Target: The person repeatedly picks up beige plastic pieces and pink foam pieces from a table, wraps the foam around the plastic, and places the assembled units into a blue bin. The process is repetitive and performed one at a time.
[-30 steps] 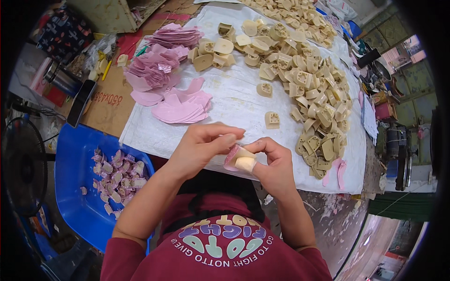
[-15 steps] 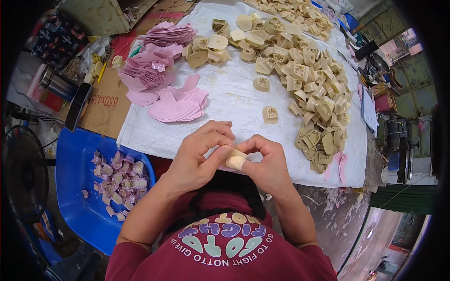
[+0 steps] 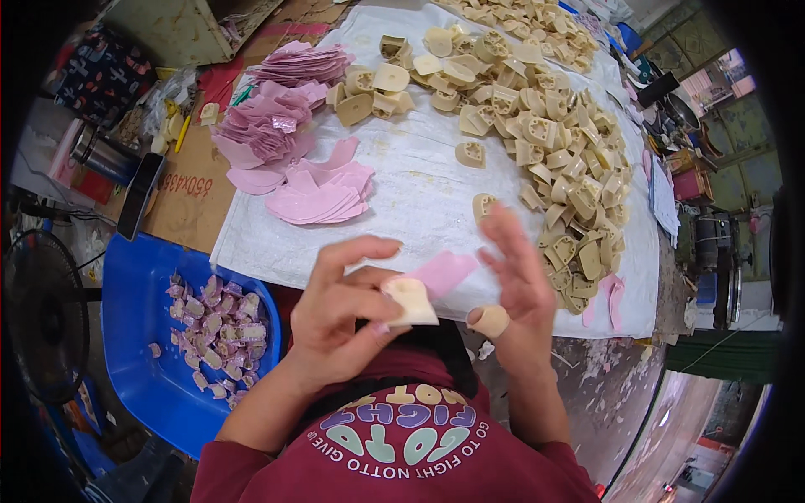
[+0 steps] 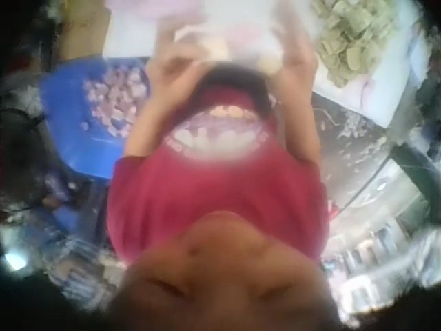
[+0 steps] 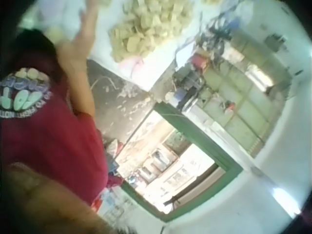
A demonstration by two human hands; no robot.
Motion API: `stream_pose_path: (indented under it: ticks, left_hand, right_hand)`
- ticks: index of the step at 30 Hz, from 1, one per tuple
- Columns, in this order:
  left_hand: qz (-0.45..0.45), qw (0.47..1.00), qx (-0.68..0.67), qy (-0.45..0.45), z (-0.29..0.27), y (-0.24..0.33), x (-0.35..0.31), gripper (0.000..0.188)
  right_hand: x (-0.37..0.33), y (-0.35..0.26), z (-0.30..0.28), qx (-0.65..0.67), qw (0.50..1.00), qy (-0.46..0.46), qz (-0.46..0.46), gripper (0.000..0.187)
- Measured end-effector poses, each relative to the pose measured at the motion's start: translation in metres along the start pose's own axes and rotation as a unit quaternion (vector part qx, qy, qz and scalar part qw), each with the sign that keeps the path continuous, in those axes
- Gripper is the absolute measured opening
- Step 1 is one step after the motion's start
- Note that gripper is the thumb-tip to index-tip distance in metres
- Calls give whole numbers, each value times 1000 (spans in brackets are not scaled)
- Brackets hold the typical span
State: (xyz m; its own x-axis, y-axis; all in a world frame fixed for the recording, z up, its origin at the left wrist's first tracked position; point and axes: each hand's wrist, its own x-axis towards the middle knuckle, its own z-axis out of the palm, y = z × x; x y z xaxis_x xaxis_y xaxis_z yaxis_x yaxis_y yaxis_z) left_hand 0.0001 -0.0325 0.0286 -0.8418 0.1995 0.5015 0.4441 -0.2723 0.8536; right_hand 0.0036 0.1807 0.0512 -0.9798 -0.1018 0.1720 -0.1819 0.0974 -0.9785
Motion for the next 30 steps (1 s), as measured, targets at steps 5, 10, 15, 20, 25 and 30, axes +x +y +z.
stream_pose_path:
  ticks: [5,10,15,20,25,30]
  left_hand:
    - [70,991,84,-77,2,9,7,25]
    - [112,971,200,-68,2,6,10,26]
    - [112,946,292,-85,8,-2,12,34]
    - [84,954,287,-16,16,-13,14,28]
    - [40,959,278,21,24,-21,20,22]
    - [29,975,217,47,23,-22,22,16]
  right_hand:
    - [-13,6,5,345,933,-52,91,39]
    - [-17,-5,12,344,931,-22,122,22]
    - [-13,-9,16,272,951,6,148,24]
    - [-14,-8,28,151,982,9,114,29]
    - [-8,11,33,45,997,31,47,34]
    - [-4,26,32,8,997,60,-47,26]
